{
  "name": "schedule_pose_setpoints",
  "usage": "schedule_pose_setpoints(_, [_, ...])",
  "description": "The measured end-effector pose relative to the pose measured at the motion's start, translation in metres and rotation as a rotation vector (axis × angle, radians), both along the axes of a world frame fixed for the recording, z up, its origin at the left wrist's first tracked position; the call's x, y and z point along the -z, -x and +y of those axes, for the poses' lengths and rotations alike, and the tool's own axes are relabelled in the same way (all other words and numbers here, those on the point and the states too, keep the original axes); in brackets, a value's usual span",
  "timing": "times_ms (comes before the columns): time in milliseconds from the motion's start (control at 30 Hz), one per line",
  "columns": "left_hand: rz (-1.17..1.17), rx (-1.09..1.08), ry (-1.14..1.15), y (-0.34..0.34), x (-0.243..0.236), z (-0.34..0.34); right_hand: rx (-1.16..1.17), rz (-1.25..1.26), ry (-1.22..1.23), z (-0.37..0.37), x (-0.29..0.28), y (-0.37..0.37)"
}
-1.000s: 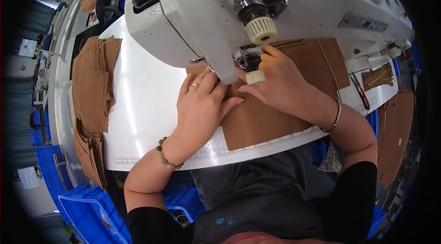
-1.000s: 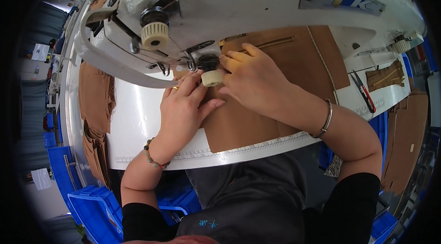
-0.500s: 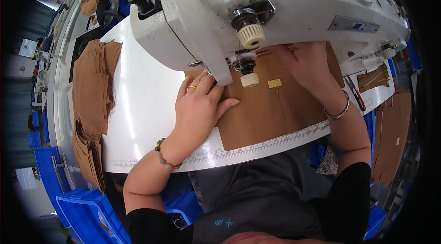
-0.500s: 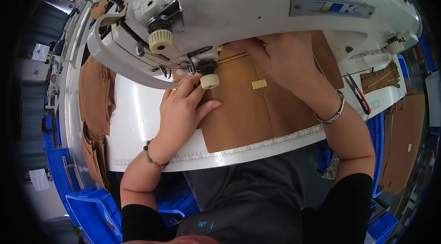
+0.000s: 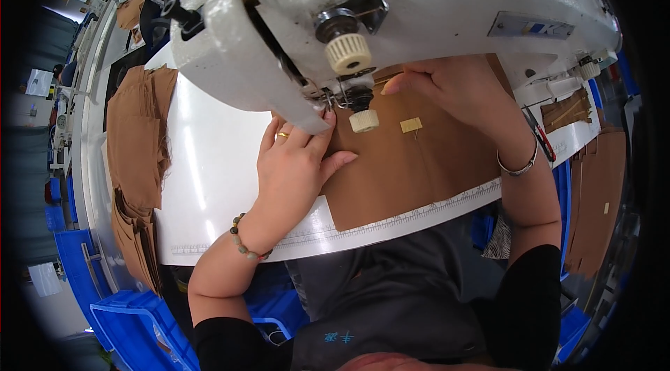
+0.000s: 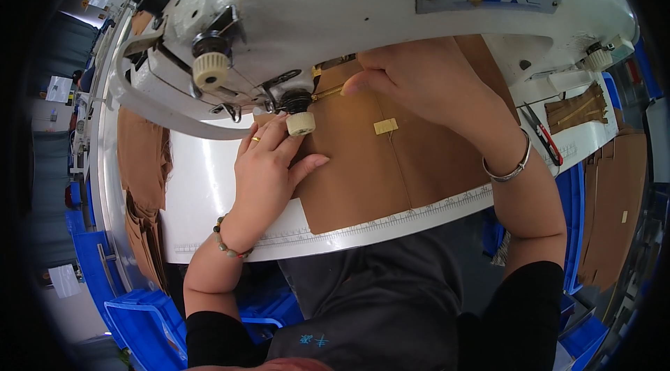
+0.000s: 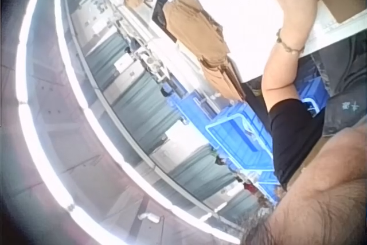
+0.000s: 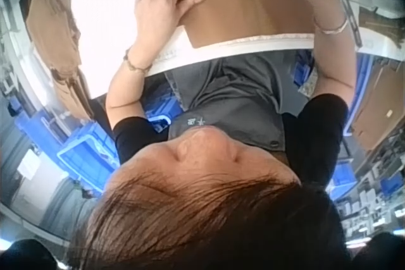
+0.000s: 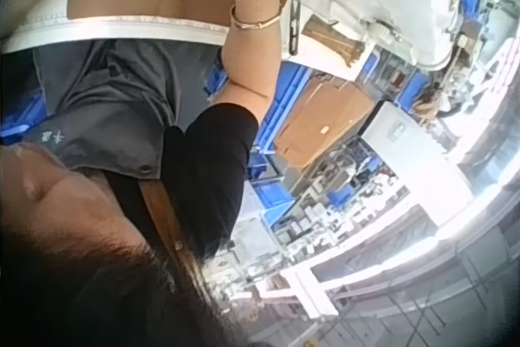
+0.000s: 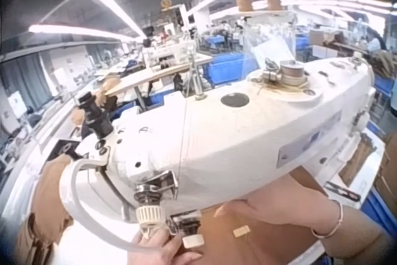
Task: Sewing a zipper into a piece of brown material using an industrial sewing machine.
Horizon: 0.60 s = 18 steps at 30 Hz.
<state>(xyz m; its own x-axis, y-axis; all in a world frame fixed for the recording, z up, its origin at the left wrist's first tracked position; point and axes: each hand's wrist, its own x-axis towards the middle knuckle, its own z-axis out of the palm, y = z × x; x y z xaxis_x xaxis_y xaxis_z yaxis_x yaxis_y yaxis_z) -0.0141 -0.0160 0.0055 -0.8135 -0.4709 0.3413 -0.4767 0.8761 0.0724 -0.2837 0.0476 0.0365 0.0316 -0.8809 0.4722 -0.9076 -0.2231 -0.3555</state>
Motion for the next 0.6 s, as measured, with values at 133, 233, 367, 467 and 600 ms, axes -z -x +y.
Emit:
schedule_pose_setpoints(133, [-0.039, -0.030, -0.073, 0.002, 0.001, -0.003, 0.058, 0.142, -0.196, 0.002, 0.004, 0.009])
schedule_pose_setpoints(233, [-0.093, -0.028, -0.043, 0.000, 0.004, -0.007, 0.067, 0.188, -0.296, 0.004, 0.012, 0.013])
schedule_pose_setpoints(367, [-0.139, -0.054, -0.076, 0.001, 0.001, -0.001, 0.076, 0.192, -0.305, 0.010, 0.017, 0.013])
schedule_pose_setpoints(467, [-0.156, -0.067, -0.064, 0.000, 0.000, -0.001, 0.051, 0.281, -0.343, 0.015, 0.015, 0.011])
schedule_pose_setpoints(600, [-0.135, -0.040, -0.019, -0.001, 0.002, -0.003, -0.040, 0.256, -0.323, 0.015, 0.013, 0.007])
